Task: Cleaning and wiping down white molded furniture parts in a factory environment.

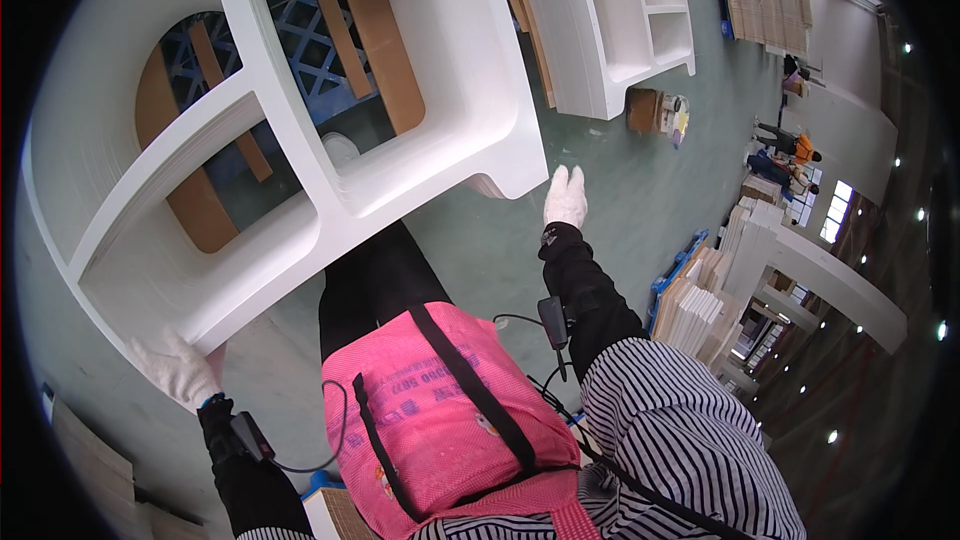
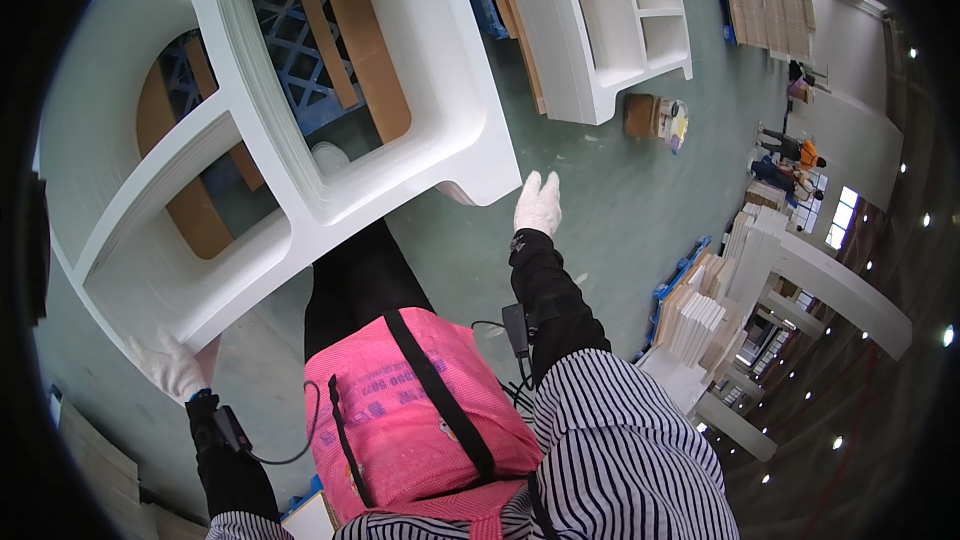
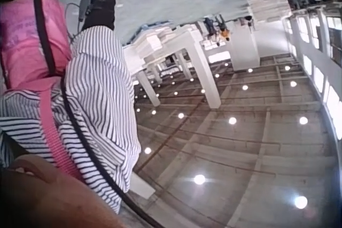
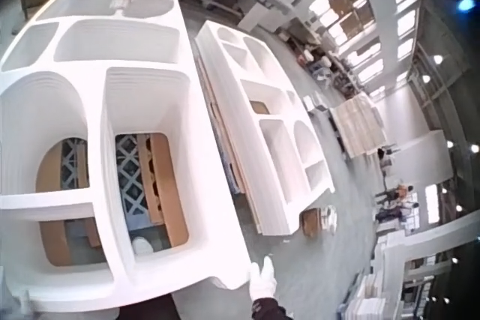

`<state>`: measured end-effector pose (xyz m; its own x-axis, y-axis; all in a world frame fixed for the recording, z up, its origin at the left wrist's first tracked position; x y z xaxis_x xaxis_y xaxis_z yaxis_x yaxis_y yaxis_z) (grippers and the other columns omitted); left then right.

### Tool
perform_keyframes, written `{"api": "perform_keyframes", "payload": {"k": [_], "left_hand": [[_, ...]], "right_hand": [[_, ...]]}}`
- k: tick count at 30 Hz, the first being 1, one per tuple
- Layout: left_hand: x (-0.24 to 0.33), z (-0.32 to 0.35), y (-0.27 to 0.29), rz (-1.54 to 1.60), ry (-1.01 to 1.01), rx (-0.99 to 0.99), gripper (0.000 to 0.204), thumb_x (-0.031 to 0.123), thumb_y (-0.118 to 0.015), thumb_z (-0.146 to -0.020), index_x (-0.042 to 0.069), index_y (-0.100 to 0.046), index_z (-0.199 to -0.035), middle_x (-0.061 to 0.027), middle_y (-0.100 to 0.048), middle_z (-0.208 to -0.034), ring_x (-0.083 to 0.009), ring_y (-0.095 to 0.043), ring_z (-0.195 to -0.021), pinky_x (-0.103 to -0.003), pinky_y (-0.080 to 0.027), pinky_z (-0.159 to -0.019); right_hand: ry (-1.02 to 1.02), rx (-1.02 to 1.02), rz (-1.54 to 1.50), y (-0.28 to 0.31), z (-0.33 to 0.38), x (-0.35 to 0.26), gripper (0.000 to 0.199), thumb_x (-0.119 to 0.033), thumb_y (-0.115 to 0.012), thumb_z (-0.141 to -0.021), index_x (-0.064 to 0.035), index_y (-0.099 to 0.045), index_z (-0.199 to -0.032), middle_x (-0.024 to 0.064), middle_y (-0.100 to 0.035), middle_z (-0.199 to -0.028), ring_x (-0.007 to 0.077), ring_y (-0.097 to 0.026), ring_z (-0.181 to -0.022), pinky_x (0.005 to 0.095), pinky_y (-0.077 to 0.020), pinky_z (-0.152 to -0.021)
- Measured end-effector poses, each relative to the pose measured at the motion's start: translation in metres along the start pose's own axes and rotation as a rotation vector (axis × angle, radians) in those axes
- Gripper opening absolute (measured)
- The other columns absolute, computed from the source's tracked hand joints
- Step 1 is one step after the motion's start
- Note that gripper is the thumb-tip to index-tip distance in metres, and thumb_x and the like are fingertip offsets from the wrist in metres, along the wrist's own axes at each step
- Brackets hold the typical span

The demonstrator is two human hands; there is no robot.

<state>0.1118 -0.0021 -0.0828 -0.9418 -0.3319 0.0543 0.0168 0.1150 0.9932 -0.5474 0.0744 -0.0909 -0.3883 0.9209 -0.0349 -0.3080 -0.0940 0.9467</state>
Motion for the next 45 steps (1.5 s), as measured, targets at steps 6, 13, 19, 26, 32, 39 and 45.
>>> {"api": "perform_keyframes", "payload": {"k": [6, 13, 19, 26, 32, 39, 45], "left_hand": [[0.171, 0.034, 0.031, 0.27, -0.586, -0.702, 0.053, 0.026, -0.073, -0.082, 0.007, -0.059, -0.13, -0.0154, -0.063, -0.126, -0.0352, -0.056, -0.121, -0.047, -0.038, -0.111], [0.219, 0.037, 0.003, 0.145, -0.594, -0.848, 0.054, 0.034, -0.081, -0.075, 0.013, -0.063, -0.122, -0.0096, -0.066, -0.112, -0.0321, -0.062, -0.108, -0.044, -0.049, -0.092], [0.222, 0.041, -0.004, 0.089, -0.58, -0.892, 0.056, 0.03, -0.083, -0.074, 0.012, -0.062, -0.122, -0.01, -0.066, -0.115, -0.0328, -0.062, -0.11, -0.044, -0.05, -0.093], [0.223, 0.04, 0.0, -0.042, -0.514, -0.967, 0.057, 0.028, -0.084, -0.073, 0.011, -0.061, -0.123, -0.0116, -0.064, -0.117, -0.0329, -0.06, -0.112, -0.044, -0.05, -0.093], [0.234, 0.043, 0.004, -0.042, -0.532, -0.913, 0.056, 0.027, -0.085, -0.073, 0.011, -0.061, -0.121, -0.0119, -0.064, -0.112, -0.0335, -0.06, -0.108, -0.045, -0.05, -0.091], [0.241, 0.044, 0.006, -0.082, -0.508, -0.96, 0.055, 0.025, -0.084, -0.074, 0.009, -0.06, -0.121, -0.0127, -0.063, -0.116, -0.0336, -0.06, -0.111, -0.044, -0.049, -0.093], [0.237, 0.041, 0.005, -0.105, -0.493, -0.947, 0.059, 0.026, -0.085, -0.074, 0.008, -0.059, -0.125, -0.0129, -0.063, -0.116, -0.0338, -0.06, -0.112, -0.045, -0.049, -0.094]], "right_hand": [[0.137, -0.441, -0.484, 0.023, 0.0, -0.058, 0.066, -0.029, -0.07, -0.093, -0.0035, -0.045, -0.148, 0.0174, -0.062, -0.134, 0.0292, -0.059, -0.124, 0.0373, -0.0424, -0.108], [0.029, -0.626, -0.713, 0.024, -0.008, -0.067, 0.061, -0.016, -0.073, -0.091, -0.0036, -0.05, -0.145, 0.0118, -0.064, -0.131, 0.0204, -0.06, -0.118, 0.0326, -0.0441, -0.104], [0.0, -0.641, -0.658, 0.031, -0.014, -0.062, 0.063, -0.013, -0.074, -0.088, -0.004, -0.05, -0.145, 0.0117, -0.065, -0.129, 0.02, -0.061, -0.117, 0.0324, -0.0454, -0.103], [-0.012, -0.64, -0.619, 0.039, -0.009, -0.071, 0.06, -0.012, -0.074, -0.087, -0.0052, -0.053, -0.143, 0.0117, -0.066, -0.128, 0.0204, -0.062, -0.116, 0.0328, -0.0471, -0.102], [-0.05, -0.589, -0.649, 0.028, -0.014, -0.066, 0.059, -0.012, -0.073, -0.086, -0.0058, -0.054, -0.142, 0.0122, -0.066, -0.127, 0.0211, -0.064, -0.114, 0.0335, -0.0491, -0.1], [-0.064, -0.582, -0.685, 0.029, -0.013, -0.064, 0.059, -0.014, -0.074, -0.085, -0.0055, -0.055, -0.14, 0.0122, -0.068, -0.123, 0.0213, -0.066, -0.11, 0.0336, -0.0507, -0.097], [-0.04, -0.604, -0.681, 0.029, -0.011, -0.065, 0.057, -0.015, -0.074, -0.085, -0.006, -0.056, -0.139, 0.0121, -0.069, -0.12, 0.0216, -0.067, -0.108, 0.034, -0.0514, -0.096]]}}
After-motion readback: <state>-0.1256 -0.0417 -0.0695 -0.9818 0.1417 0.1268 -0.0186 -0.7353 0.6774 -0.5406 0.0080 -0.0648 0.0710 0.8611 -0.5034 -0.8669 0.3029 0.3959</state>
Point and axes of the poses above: each hand's wrist, its own z-axis away from the middle knuckle, its own y-axis out of the back of the hand, x = y × z, the point moved 1 cm from there along -z, towards the middle knuckle
